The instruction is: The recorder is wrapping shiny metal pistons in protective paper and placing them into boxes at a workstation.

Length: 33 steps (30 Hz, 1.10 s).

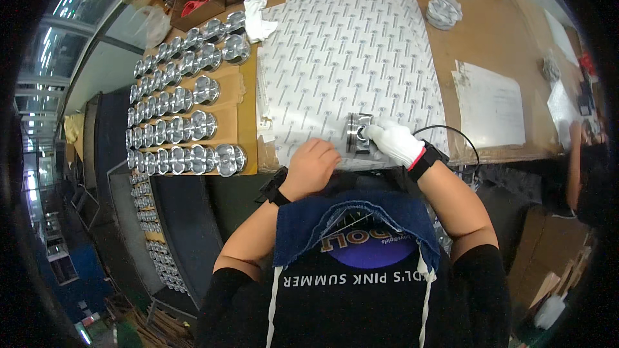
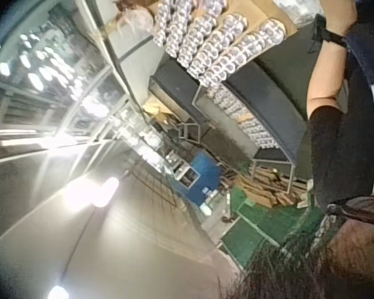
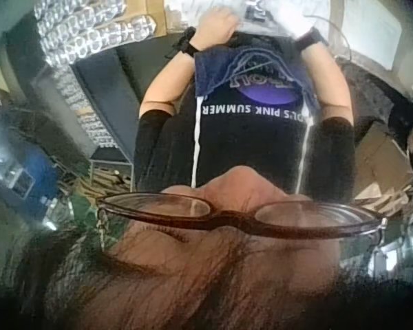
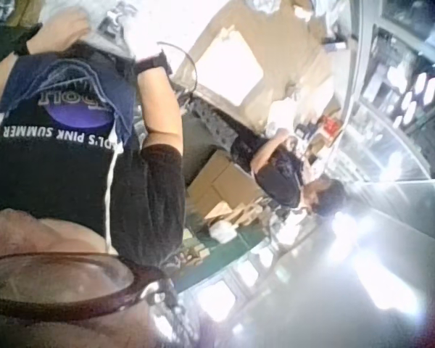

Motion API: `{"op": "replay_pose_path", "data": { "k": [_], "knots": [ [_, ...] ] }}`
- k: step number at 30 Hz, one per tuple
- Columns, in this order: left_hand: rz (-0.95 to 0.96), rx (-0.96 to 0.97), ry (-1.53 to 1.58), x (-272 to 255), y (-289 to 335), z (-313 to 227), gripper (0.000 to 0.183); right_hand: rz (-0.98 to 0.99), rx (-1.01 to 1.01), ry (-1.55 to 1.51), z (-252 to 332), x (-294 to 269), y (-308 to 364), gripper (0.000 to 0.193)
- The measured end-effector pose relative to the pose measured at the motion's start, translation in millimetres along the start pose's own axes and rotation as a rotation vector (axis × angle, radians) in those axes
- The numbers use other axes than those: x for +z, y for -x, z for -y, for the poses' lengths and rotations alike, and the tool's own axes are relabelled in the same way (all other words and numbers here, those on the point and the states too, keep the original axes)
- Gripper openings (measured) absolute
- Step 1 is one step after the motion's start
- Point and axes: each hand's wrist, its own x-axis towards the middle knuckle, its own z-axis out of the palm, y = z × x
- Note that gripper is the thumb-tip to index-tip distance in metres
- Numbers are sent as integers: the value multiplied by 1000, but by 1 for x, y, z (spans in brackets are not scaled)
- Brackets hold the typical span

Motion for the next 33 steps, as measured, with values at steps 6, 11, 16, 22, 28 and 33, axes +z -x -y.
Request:
{"op": "replay_pose_path", "data": {
  "k": [6, 11, 16, 22, 28, 33],
  "knots": [
    [69, 28, -241, -23, -24, -19, 12, 62, 42, -29, 2, -2, -2, 20],
    [273, -287, -58, -11, -65, -5, 31, 38, -472, 623, -11, -18, -28, 39],
    [16, -510, 549, 41, -64, 43, 54, 237, -484, 735, 14, -47, -23, 33],
    [174, -787, 505, 48, -100, 63, 49, -402, -715, 1262, 13, -27, -73, 27],
    [135, -891, 348, 64, -117, 100, 58, -167, -453, 362, 31, -29, -23, 70],
    [178, -1069, 682, 51, -129, 106, 73, -529, -879, 1149, -3, 7, -64, 80]
  ]
}}
